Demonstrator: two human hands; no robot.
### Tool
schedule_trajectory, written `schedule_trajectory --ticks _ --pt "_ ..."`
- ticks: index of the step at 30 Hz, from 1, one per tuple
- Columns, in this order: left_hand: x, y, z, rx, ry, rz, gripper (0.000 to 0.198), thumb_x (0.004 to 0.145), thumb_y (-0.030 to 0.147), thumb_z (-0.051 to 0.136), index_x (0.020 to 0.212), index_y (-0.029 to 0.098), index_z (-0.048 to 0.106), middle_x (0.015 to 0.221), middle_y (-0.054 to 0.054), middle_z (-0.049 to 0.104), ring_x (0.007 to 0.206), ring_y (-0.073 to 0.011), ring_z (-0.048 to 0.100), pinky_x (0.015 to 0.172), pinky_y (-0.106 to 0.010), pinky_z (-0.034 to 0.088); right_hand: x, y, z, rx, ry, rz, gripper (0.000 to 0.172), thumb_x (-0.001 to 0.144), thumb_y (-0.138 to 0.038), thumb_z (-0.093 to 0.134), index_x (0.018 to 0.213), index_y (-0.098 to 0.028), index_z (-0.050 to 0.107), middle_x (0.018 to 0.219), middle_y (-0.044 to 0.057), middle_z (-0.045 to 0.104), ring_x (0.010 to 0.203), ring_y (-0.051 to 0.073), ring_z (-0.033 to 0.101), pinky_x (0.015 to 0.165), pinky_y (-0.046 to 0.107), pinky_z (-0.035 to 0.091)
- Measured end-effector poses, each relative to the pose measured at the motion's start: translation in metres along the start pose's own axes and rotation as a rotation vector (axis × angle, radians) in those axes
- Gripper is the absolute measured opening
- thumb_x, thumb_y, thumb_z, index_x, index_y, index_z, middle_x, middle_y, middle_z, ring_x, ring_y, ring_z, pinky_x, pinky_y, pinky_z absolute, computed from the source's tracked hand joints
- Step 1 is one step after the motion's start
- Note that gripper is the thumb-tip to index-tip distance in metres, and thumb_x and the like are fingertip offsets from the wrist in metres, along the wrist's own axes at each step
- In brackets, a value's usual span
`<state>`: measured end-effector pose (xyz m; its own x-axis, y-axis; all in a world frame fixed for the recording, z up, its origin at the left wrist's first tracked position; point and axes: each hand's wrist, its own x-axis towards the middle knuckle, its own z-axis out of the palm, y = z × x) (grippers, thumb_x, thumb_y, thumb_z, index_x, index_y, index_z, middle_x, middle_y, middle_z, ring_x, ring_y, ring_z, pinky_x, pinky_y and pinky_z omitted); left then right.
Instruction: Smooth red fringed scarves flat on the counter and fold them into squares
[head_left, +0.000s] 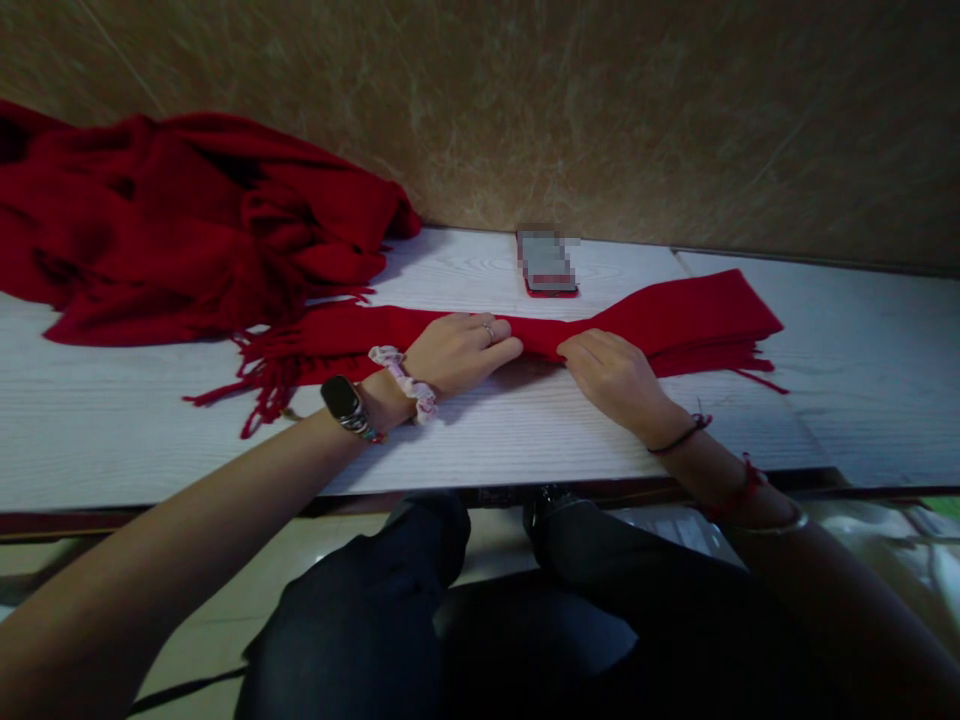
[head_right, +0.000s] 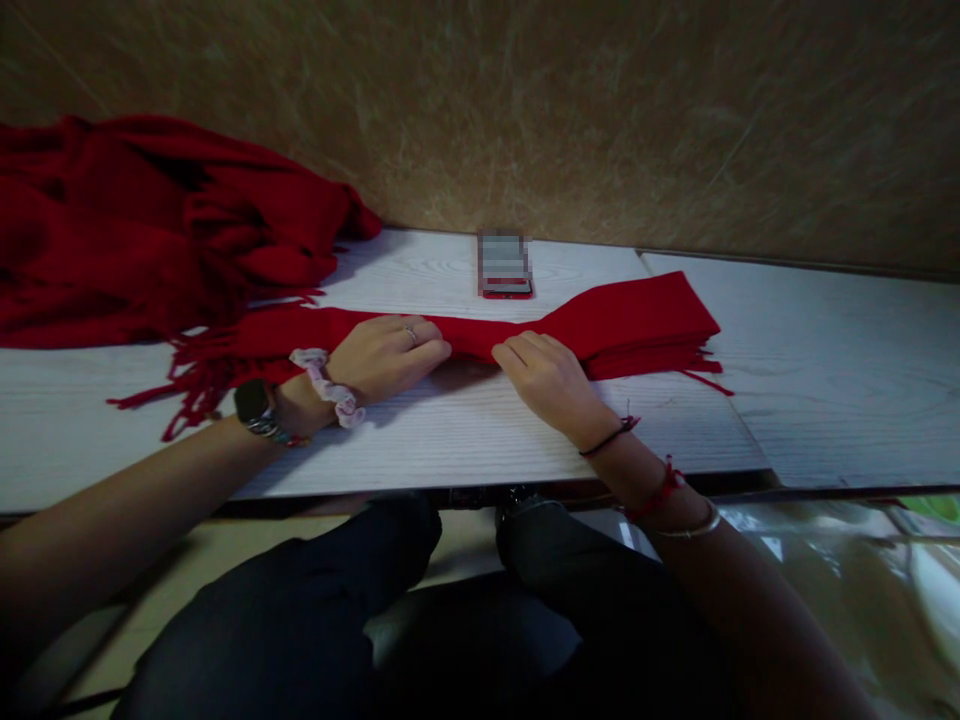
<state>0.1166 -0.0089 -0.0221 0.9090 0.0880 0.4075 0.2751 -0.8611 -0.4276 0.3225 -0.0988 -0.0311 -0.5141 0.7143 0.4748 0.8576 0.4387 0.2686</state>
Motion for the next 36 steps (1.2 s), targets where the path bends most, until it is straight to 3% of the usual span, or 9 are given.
schedule_trajectory --ticks 8,12,16,18,22,27,36 --pt "-0.002 0.0 0.009 -0.111 -0.045 -0.147 0.027 0.088 0.018 0.036 0.079 0.015 0.061 0.086 -0.004 0.06 0.078 -0.0153 0.056 0.063 -0.026 0.043 0.0 0.001 0.001 -0.005 -0.013 0.013 0.024 0.088 -0.012 0.036 0.083 -0.012 0.06 0.078 0.008 0.06 0.071 0.017 0.049 0.063 0.029 0.037" --pt "-0.005 -0.004 0.003 -0.107 -0.099 -0.204 0.027 0.087 0.017 0.036 0.078 0.012 0.061 0.084 -0.005 0.06 0.077 -0.0159 0.056 0.061 -0.026 0.043 0.0 0.001 0.0 -0.004 -0.011 0.027 0.024 0.088 -0.013 0.037 0.082 -0.012 0.06 0.077 0.008 0.061 0.071 0.017 0.049 0.062 0.029 0.036" --pt "-0.009 -0.009 -0.002 -0.125 -0.112 -0.232 0.027 0.086 0.031 0.047 0.073 0.011 0.061 0.086 -0.007 0.061 0.076 -0.018 0.057 0.059 -0.025 0.043 0.0 0.001 -0.001 -0.006 -0.009 0.037 0.024 0.087 -0.012 0.037 0.081 -0.012 0.061 0.076 0.008 0.061 0.071 0.017 0.049 0.062 0.029 0.036" --pt "-0.009 -0.011 -0.001 -0.191 -0.135 -0.264 0.025 0.085 0.033 0.049 0.078 0.012 0.06 0.086 -0.006 0.061 0.073 -0.016 0.057 0.059 -0.024 0.043 0.0 0.001 -0.001 -0.002 -0.008 0.04 0.024 0.087 -0.012 0.038 0.082 -0.012 0.061 0.076 0.008 0.061 0.07 0.017 0.049 0.062 0.029 0.037" --pt "-0.009 -0.011 0.0 -0.222 -0.209 -0.319 0.02 0.084 0.021 0.045 0.099 0.015 0.057 0.091 -0.005 0.059 0.077 -0.0149 0.056 0.062 -0.023 0.043 -0.001 0.002 -0.001 0.001 -0.012 0.041 0.024 0.087 -0.012 0.037 0.082 -0.012 0.061 0.076 0.008 0.061 0.07 0.017 0.049 0.062 0.029 0.037" --pt "-0.007 -0.007 -0.002 -0.159 -0.281 -0.234 0.021 0.083 0.022 0.044 0.1 0.018 0.057 0.095 -0.004 0.059 0.082 -0.0153 0.056 0.064 -0.023 0.043 -0.001 0.002 0.0 0.008 -0.072 0.04 0.025 0.088 -0.012 0.036 0.082 -0.013 0.06 0.077 0.008 0.061 0.071 0.017 0.049 0.062 0.029 0.036" --pt "-0.006 -0.007 -0.004 0.011 -0.076 -0.139 0.023 0.085 0.012 0.037 0.084 0.015 0.06 0.085 -0.005 0.062 0.076 -0.0168 0.056 0.057 -0.024 0.043 -0.001 0.003 0.001 0.021 -0.12 0.024 0.025 0.085 -0.009 0.036 0.082 -0.013 0.06 0.076 0.008 0.06 0.071 0.018 0.048 0.062 0.03 0.034"
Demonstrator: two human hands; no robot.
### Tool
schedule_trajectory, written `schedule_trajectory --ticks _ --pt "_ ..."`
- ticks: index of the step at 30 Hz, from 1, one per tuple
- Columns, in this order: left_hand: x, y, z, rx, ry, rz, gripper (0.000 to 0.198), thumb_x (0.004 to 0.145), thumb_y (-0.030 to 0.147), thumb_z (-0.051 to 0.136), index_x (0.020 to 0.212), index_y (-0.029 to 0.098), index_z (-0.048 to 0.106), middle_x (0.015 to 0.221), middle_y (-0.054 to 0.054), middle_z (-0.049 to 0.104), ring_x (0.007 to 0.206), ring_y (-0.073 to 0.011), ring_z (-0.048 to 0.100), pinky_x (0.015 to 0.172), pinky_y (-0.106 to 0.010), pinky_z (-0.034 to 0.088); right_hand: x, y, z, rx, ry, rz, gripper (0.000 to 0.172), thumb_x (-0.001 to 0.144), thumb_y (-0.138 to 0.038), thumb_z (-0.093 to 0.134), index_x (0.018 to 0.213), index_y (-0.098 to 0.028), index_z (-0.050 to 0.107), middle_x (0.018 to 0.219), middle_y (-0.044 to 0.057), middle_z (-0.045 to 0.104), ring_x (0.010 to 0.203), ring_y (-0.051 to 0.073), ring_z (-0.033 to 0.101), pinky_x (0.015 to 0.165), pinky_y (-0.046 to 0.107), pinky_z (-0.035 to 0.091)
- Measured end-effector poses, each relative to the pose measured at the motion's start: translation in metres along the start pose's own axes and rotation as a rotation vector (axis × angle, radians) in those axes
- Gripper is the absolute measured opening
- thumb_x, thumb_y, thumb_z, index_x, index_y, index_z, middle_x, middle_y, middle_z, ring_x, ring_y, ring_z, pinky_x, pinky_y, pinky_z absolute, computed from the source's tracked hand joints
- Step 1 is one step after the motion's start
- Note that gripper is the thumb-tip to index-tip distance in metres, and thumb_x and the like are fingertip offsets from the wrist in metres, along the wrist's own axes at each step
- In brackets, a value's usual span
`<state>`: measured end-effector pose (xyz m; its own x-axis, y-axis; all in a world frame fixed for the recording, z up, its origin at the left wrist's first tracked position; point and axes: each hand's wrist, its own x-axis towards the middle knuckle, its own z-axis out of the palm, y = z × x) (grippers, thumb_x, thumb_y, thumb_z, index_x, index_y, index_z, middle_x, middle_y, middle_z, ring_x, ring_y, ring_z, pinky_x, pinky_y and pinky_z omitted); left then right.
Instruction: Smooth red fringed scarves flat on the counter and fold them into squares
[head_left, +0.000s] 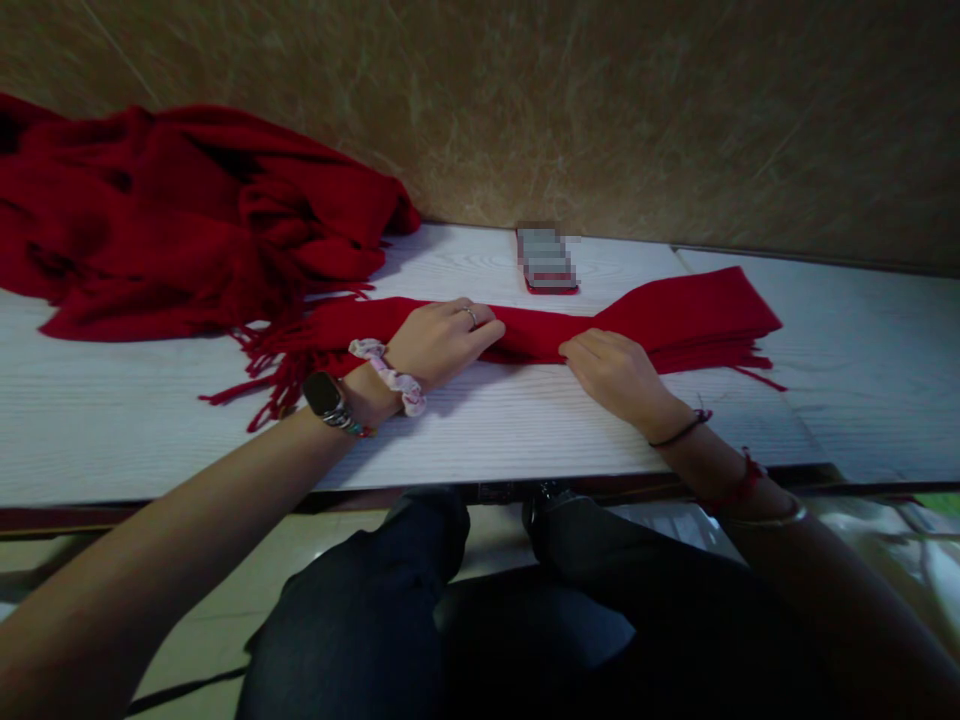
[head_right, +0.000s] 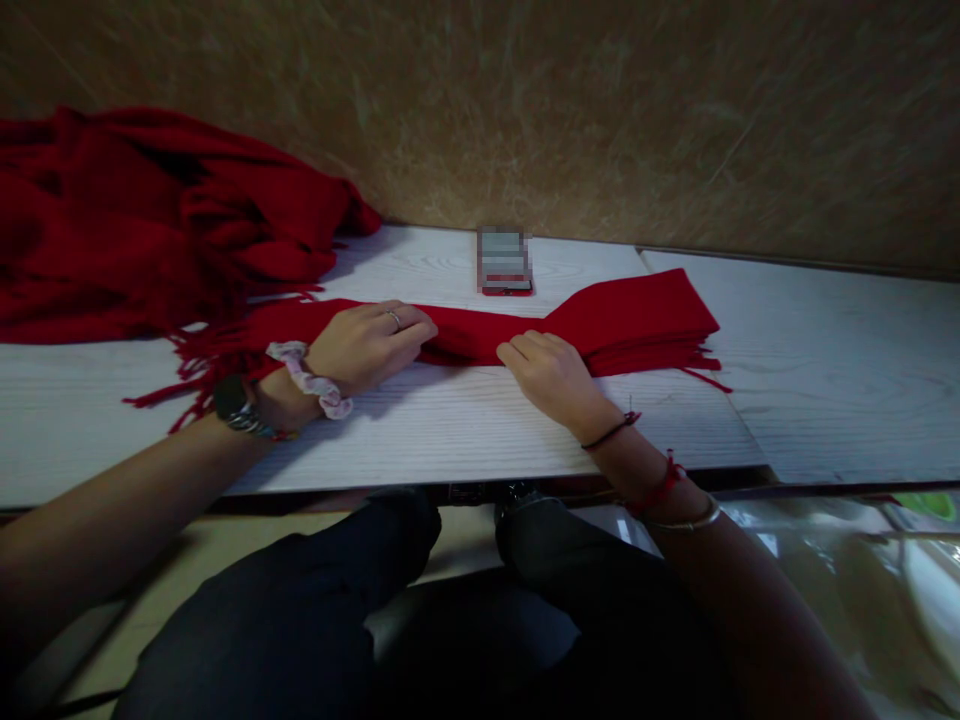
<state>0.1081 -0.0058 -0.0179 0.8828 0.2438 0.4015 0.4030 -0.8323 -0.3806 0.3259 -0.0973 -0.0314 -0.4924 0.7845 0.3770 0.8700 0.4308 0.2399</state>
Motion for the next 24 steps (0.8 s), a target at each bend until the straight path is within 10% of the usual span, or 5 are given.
schedule_trajectory --ticks 24 --pt "0.001 0.0023 0.0003 -0.051 -0.165 0.041 0.021 0.085 0.026 0.044 0.094 0.016 0.06 0.087 -0.006 0.063 0.074 -0.0159 0.058 0.054 -0.022 0.041 -0.0005 0.0011 0.0031 0.002 0.005 0.003 0.023 0.085 -0.01 0.037 0.086 -0.012 0.061 0.076 0.008 0.06 0.07 0.018 0.049 0.062 0.03 0.035"
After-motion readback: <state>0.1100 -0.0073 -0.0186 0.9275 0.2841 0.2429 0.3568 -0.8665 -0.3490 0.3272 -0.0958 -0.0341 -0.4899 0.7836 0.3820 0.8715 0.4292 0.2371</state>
